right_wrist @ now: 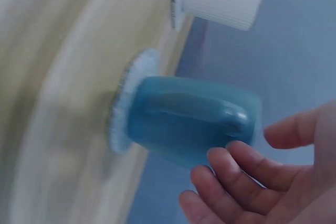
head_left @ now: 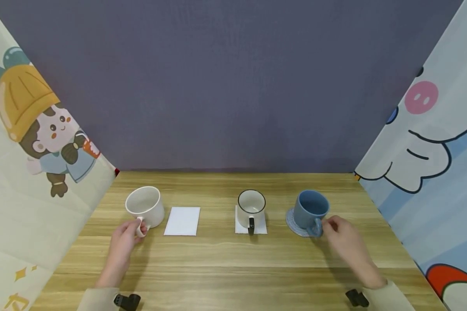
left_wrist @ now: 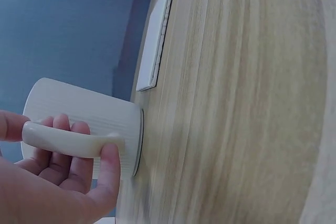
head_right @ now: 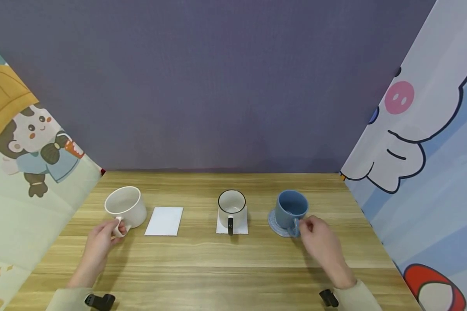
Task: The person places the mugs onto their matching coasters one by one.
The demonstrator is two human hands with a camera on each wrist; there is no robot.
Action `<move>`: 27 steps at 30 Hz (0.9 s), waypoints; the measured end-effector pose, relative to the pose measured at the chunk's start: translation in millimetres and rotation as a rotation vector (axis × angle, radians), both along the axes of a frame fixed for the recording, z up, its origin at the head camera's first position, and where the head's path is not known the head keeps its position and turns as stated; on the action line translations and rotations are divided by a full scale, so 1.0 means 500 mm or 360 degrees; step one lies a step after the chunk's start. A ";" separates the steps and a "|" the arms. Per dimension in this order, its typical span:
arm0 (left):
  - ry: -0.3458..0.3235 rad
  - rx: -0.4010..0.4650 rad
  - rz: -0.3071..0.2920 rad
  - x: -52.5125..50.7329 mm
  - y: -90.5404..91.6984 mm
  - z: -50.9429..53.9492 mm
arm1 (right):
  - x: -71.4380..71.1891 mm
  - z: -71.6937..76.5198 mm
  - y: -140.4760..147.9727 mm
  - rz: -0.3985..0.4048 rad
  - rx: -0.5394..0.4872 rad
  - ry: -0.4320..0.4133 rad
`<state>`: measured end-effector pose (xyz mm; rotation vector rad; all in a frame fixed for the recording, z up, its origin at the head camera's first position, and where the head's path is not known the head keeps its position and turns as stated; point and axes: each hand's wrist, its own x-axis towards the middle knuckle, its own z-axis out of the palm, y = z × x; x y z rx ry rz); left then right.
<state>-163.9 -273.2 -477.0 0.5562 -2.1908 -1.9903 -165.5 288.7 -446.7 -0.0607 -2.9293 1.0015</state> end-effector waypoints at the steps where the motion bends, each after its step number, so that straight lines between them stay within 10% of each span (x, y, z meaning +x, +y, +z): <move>1: 0.0006 -0.0010 0.0004 0.000 0.001 0.001 | 0.000 0.008 0.001 0.0012 0.0030 0.0016; 27: -0.0041 -0.0216 0.0005 -0.002 0.003 0.001 | 0.012 0.112 -0.111 0.0355 0.0126 0.0397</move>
